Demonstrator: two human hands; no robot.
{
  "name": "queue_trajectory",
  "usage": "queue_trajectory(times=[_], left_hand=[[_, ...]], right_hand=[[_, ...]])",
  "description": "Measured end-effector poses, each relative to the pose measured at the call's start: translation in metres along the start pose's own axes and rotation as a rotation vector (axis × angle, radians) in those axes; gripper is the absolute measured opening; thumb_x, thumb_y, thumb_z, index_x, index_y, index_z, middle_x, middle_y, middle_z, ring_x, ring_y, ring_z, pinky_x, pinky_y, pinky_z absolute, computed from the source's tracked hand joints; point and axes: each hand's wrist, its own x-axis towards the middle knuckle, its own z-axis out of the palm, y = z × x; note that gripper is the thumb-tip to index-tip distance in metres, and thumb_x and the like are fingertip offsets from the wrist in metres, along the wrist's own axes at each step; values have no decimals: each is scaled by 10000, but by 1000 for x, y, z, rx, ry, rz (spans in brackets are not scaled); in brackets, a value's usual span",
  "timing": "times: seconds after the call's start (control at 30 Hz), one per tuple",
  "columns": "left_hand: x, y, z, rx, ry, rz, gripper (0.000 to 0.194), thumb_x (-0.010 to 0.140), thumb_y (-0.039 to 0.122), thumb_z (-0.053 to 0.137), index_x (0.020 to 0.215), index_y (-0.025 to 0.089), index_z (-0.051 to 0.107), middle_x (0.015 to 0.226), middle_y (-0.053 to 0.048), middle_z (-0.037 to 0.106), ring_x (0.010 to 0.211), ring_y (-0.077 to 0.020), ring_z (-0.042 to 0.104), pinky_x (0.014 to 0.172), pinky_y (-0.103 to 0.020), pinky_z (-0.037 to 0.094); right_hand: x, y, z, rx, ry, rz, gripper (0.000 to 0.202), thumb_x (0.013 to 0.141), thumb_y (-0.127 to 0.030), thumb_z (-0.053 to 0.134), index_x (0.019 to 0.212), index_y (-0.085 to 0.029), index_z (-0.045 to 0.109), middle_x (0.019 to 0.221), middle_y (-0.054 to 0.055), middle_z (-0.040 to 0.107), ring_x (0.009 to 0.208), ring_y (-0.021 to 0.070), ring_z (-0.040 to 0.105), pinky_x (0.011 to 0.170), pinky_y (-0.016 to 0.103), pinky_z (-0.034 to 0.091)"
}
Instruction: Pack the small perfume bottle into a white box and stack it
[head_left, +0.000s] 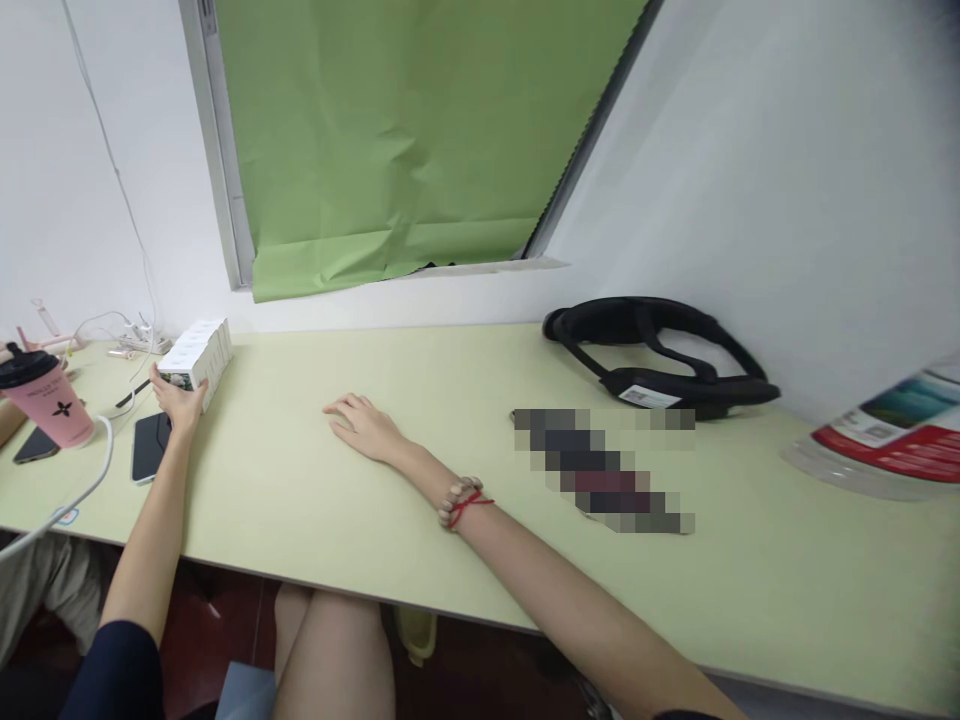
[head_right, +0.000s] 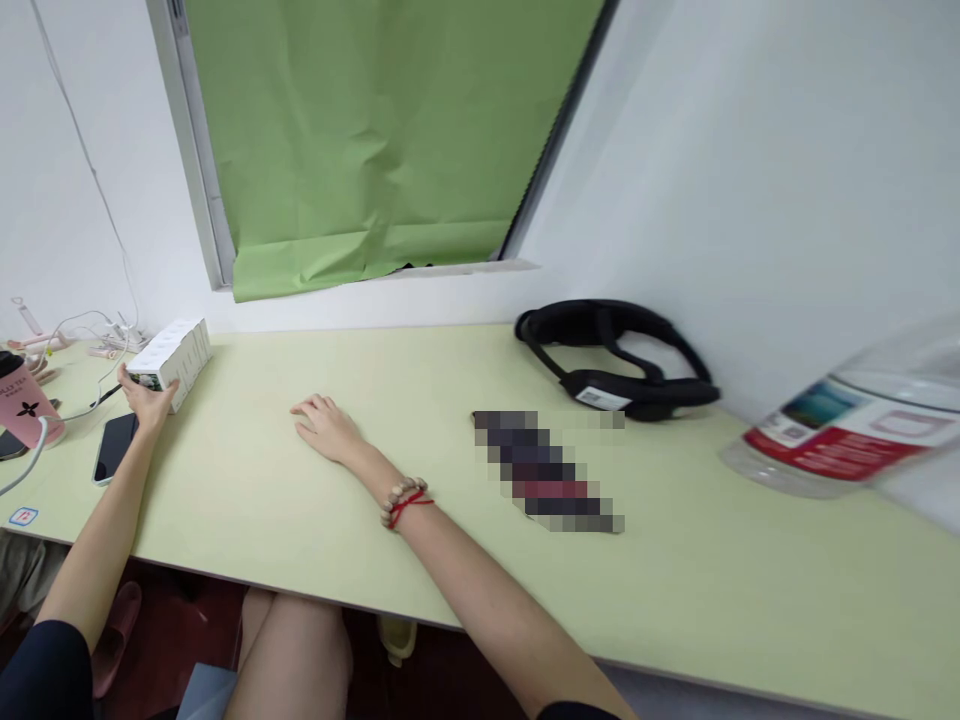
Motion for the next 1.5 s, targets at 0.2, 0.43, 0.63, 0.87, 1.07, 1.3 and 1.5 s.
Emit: queue_trajectory(times=[0.2,0.43,0.63,0.87,1.07,1.3,1.5], left_hand=[[1,-3,1,-22,7,28,1002,543,211,785,1378,91,246,1396,-231,378,1354,-317,341,1129,-429,277],[1,-6,1,0,-5,62,984,568,254,778,1373,102,232,1395,-230,361,1366,-310,321,1132,-416,277],[0,-6,0,11,3,80,974,574,269,777,1371,108,241,1384,-219,381,1361,-307,333,1127,-410,286],[0,-5,0,-3,-9,83,978,576,249,774,1376,94,232,1381,-224,374,1355,-299,337,1129,-401,282],[-1,-5,3,-18,-6,83,1011,577,229,766,1404,85,202,1419,-237,323,1372,-313,299,1141,-415,255],[-5,-2,2,7,-17,18,1044,597,231,767,1437,65,170,1394,-254,332,1357,-340,313,1128,-427,265],[-8,3,-2,41,-42,0,1039,620,248,763,1444,40,166,1380,-268,352,1322,-358,363,1100,-430,307]], right_hand=[[0,0,0,-14,0,10,309,954,-221,488,1252,-192,564,1253,75,514,1191,205,450,982,345,417],[1,5,5,-17,18,-12,309,949,-227,485,1246,-198,568,1253,75,514,1183,207,455,969,346,423],[1,6,6,-16,22,-16,309,950,-231,478,1244,-199,570,1250,80,514,1185,207,456,959,344,431],[-1,2,2,-16,1,5,308,956,-231,485,1251,-195,564,1261,70,507,1193,205,448,967,351,425],[0,4,3,-21,4,1,310,956,-242,476,1251,-201,561,1266,77,505,1194,212,448,944,352,437],[1,6,6,-23,20,-8,310,951,-237,481,1244,-201,574,1254,79,512,1189,207,456,961,344,435],[0,7,6,-10,20,-19,315,951,-241,469,1247,-202,569,1253,79,512,1183,204,456,955,345,435]])
